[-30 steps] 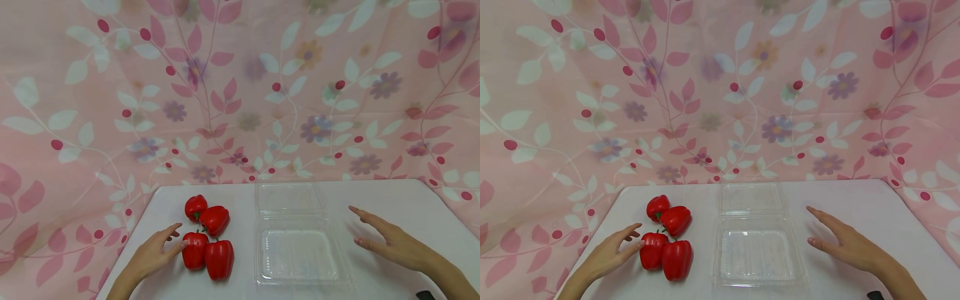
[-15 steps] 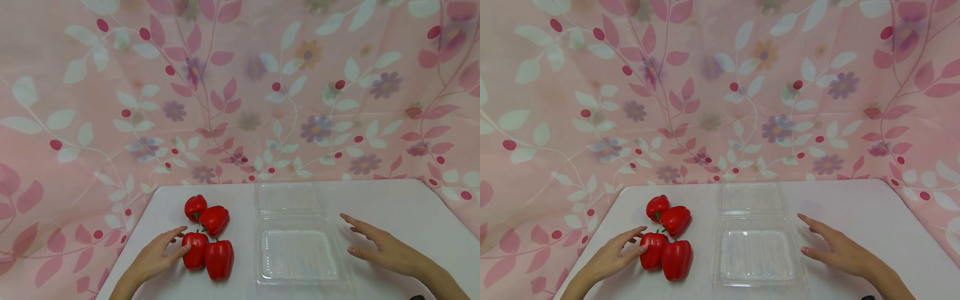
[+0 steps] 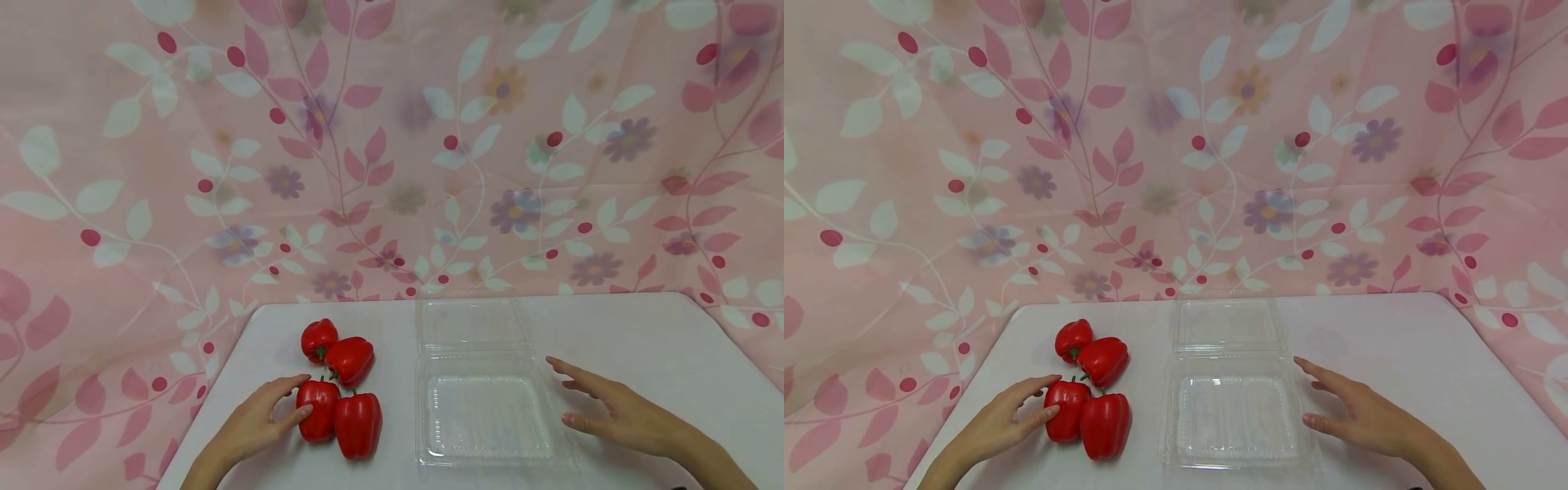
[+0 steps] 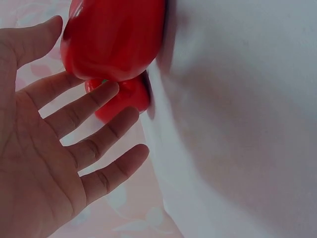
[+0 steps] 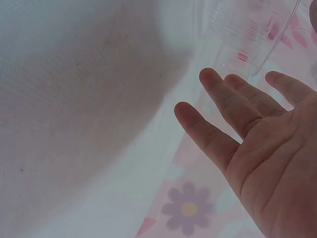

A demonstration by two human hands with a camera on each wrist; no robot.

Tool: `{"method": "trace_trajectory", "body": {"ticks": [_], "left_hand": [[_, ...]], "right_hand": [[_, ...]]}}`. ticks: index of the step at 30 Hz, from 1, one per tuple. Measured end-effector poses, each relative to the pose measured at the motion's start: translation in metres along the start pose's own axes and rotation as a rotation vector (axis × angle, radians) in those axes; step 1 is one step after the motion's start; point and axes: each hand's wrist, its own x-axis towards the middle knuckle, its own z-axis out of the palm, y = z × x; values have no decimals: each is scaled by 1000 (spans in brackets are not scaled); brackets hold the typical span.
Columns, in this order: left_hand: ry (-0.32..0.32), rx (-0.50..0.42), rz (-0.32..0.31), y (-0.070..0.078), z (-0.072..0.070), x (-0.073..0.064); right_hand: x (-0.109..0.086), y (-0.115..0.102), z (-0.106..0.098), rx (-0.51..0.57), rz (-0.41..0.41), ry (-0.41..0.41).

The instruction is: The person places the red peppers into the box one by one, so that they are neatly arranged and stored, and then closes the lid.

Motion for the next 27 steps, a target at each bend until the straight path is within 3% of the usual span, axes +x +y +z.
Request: {"method": "trace_trajectory", "body": {"ticks": [9, 14, 27], "left_hand": [[8, -13, 36, -1, 1, 0], [19, -19, 63, 0, 0, 0], [35, -28, -3, 4, -3, 2]], "right_hand": [[-1, 2, 5, 16, -61, 1], [-1, 0, 6, 8, -45, -11], [-2, -1, 5, -5, 8, -37]]}}
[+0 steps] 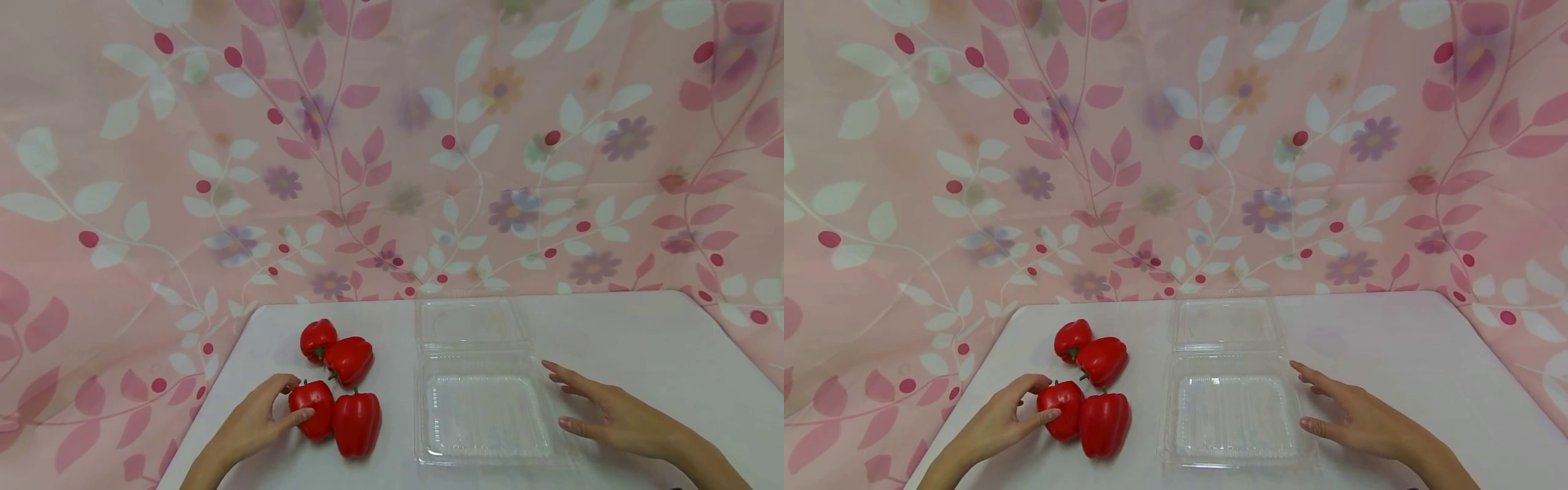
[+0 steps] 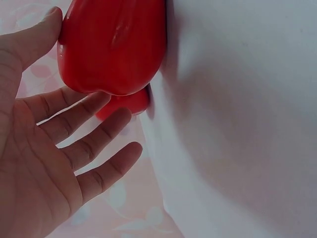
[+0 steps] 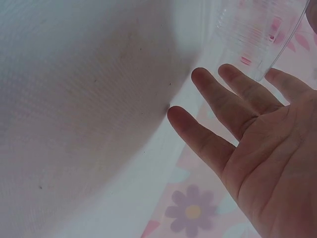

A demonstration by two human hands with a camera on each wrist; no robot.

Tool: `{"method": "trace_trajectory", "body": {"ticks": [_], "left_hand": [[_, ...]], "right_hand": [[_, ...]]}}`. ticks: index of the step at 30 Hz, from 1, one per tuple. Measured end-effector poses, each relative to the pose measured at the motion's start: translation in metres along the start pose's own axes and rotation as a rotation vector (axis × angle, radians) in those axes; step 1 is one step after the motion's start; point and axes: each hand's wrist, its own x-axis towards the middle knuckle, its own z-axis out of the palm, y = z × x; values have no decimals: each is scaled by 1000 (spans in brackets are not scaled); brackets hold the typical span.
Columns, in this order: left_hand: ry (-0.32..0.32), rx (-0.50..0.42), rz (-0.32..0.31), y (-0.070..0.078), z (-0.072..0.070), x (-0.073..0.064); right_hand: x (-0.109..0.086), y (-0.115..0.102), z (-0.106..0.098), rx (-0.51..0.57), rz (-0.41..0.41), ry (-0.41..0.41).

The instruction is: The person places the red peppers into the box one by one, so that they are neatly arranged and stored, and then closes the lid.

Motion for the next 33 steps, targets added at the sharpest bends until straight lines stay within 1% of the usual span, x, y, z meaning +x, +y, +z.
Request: {"method": "trace_trajectory", "body": {"ticks": [7, 10, 13, 16, 20, 22, 25, 29, 33], "left_hand": [[40, 66, 27, -2, -1, -1], [46, 71, 22, -3, -2, -1], [38, 61, 17, -5, -3, 0], [17, 23, 21, -9, -2, 1], [-16, -72, 42, -14, 0, 1], [-30, -117, 61, -16, 0, 1], [-60, -155, 107, -19, 0, 0], [-115, -165, 156, -21, -1, -1], [-155, -160, 178, -21, -2, -2]], "right_hand": [[-1, 0, 0, 8, 5, -5], [-1, 0, 1, 1, 5, -1], [-1, 0, 1, -2, 3, 5], [-1, -1, 1, 0, 2, 5], [-1, -1, 0, 4, 6, -1], [-1, -2, 0, 7, 8, -1], [-1, -2, -1, 4, 3, 0], [-2, -2, -1, 5, 8, 1], [-2, -3, -1, -8, 19, 3]]}}
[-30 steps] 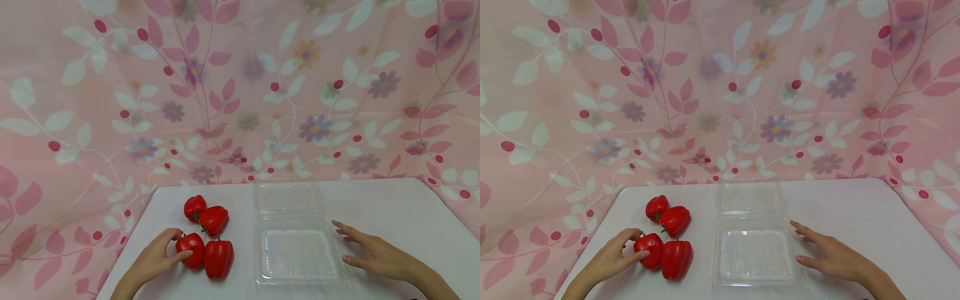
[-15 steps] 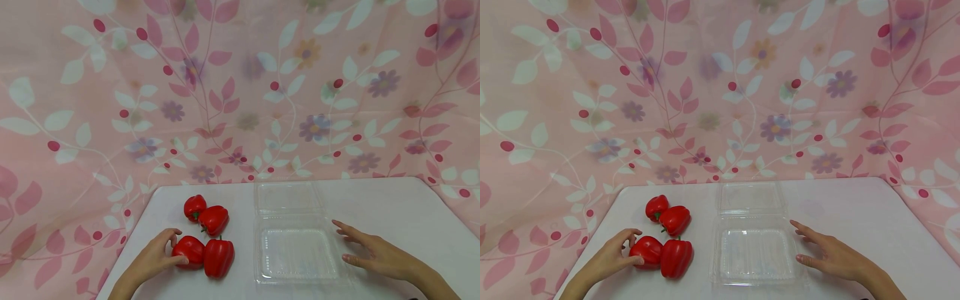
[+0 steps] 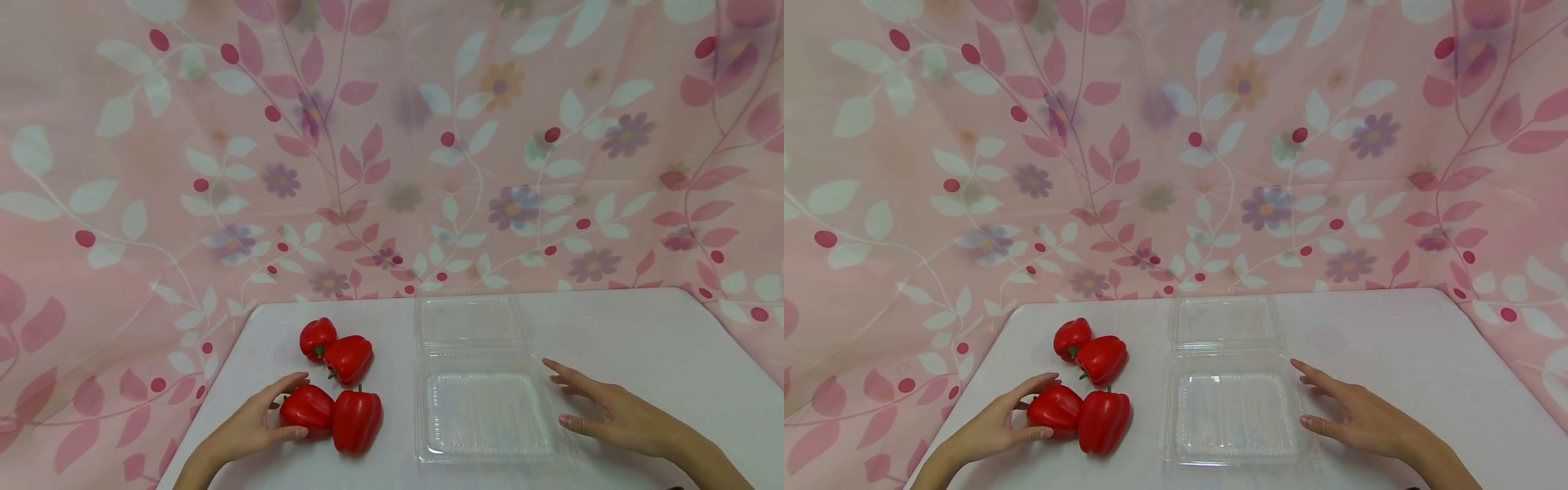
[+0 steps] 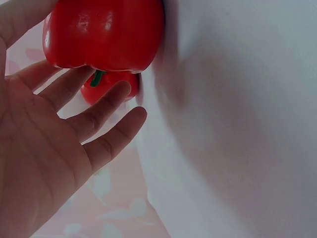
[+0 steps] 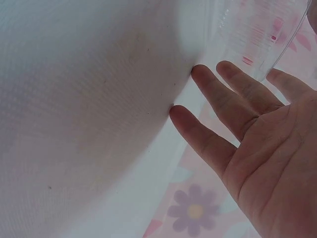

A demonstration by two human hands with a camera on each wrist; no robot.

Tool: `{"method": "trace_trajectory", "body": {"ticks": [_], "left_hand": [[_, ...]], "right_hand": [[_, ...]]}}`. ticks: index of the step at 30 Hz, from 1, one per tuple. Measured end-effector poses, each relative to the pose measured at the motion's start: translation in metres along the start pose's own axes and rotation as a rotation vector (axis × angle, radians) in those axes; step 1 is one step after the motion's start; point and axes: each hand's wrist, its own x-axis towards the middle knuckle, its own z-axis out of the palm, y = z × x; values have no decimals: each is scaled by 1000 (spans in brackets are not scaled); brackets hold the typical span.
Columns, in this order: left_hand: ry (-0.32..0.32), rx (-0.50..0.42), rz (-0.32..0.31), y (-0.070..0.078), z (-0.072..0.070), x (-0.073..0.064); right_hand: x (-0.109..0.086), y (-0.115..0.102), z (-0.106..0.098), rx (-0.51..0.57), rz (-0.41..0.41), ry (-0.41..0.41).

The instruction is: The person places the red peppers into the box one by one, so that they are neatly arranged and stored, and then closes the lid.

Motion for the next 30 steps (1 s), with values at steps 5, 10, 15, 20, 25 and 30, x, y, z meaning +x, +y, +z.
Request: {"method": "trace_trajectory", "body": {"ticks": [5, 10, 15, 20, 25, 30], "left_hand": [[-16, -2, 0, 1, 0, -2], [-20, -8, -13, 3, -2, -3], [-7, 10, -16, 5, -3, -4], [21, 60, -5, 8, -6, -8], [51, 77, -21, 15, -12, -13], [60, 81, -28, 24, -17, -15]], "right_hand": [[0, 1, 1, -17, 4, 1], [-1, 2, 2, -23, 10, -3], [-1, 1, 2, -25, 2, 6], [-2, 1, 3, -34, 6, 8], [-1, 1, 3, -46, 6, 11], [-1, 1, 2, -46, 8, 8]]}}
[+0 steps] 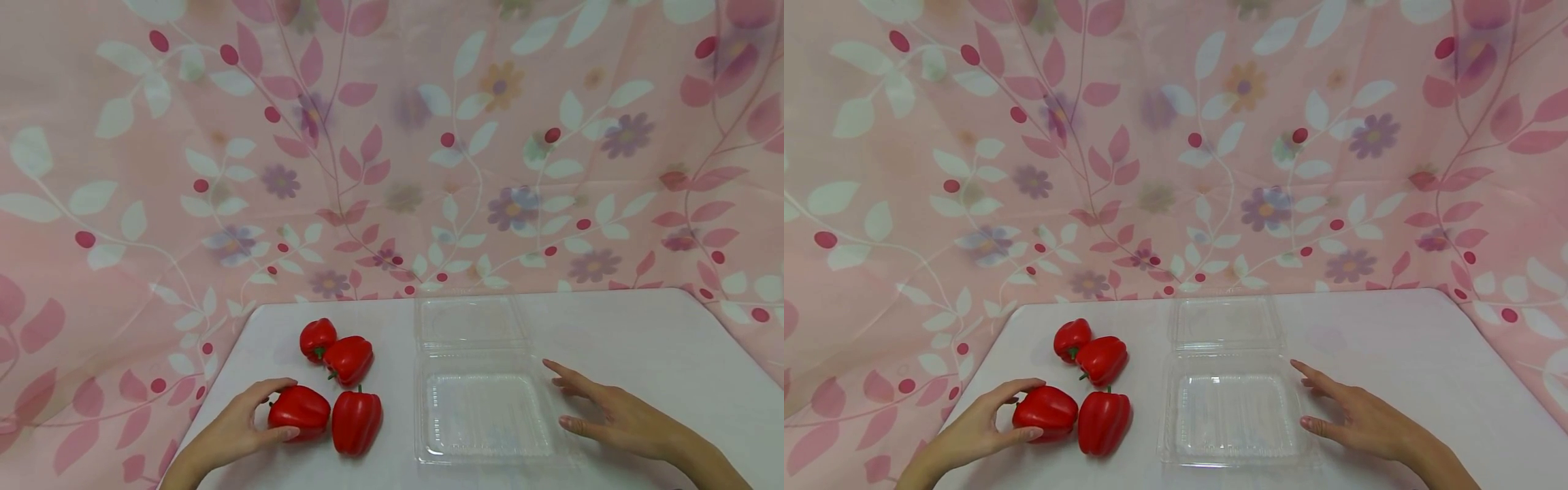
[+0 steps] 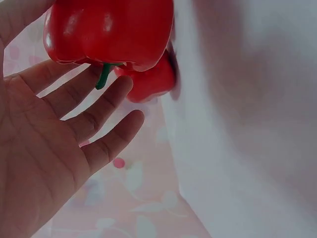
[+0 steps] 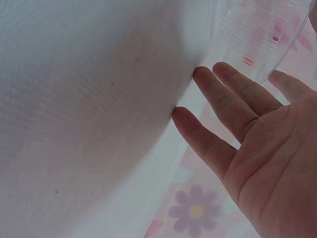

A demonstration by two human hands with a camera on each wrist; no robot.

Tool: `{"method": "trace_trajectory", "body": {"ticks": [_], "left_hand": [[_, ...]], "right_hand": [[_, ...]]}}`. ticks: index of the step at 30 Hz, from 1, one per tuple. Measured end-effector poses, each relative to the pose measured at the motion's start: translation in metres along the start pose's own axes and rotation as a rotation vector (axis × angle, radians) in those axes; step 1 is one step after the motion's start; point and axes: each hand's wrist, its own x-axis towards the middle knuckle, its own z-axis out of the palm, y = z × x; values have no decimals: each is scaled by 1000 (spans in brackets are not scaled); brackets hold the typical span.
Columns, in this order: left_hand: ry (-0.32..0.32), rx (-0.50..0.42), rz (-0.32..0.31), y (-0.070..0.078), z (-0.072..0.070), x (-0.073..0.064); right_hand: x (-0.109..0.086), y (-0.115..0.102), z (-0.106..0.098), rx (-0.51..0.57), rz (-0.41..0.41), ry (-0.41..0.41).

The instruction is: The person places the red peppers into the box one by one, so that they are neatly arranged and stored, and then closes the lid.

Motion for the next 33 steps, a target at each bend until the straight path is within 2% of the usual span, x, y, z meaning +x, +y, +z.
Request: {"method": "trace_trajectory", "body": {"ticks": [4, 9, 18, 27, 33], "left_hand": [[5, 1, -2, 8, 0, 0], [26, -7, -35, 17, -1, -1], [56, 18, -23, 31, -2, -1], [95, 5, 24, 44, -4, 0], [110, -6, 123, 49, -5, 3]], "right_hand": [[0, 0, 0, 3, 1, -2], [0, 0, 1, 11, 1, -3], [-1, 0, 1, -3, 14, -12], [-1, 0, 1, -1, 6, -2], [0, 1, 1, 7, -2, 2]]}}
